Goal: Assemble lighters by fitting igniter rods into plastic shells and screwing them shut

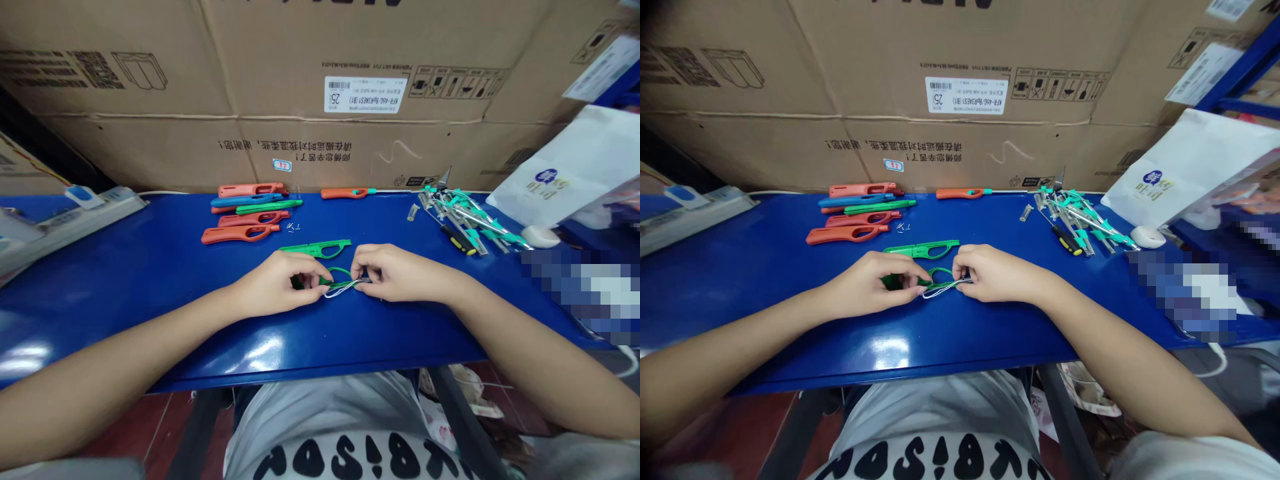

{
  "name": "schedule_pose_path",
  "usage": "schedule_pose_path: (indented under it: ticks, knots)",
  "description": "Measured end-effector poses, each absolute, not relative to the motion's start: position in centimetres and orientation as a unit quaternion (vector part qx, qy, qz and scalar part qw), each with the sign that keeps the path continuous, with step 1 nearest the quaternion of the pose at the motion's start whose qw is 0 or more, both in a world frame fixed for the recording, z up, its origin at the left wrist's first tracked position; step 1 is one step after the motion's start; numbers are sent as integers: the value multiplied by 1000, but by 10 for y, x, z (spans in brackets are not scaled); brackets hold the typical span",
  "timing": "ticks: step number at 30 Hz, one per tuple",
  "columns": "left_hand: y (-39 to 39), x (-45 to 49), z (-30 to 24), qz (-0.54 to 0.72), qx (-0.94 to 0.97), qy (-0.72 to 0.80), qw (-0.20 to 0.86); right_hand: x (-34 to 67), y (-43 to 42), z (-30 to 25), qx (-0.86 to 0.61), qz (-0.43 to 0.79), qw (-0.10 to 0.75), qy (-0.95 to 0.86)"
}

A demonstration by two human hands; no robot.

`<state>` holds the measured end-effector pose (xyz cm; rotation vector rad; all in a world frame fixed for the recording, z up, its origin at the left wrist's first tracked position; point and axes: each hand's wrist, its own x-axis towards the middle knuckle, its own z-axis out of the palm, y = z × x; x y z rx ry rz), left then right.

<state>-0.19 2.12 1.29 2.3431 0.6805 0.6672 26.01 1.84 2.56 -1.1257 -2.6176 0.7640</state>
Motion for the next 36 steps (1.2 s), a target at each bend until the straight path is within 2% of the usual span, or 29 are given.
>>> schedule_pose_path:
  ticks: [8,18,28,36]
  knots:
    - [20,0,12,274,870,285,295,261,18,25,-358,248,76,-897]
    - [22,2,5,307,835,332,314,256,14,27,-403,205,24,-891]
    - [27,3,-3,284,784,368,410,257,17,21,-368,235,73,-897]
    - [30,3,-4,279,767,383,433,260,21,22,-338,257,129,-896]
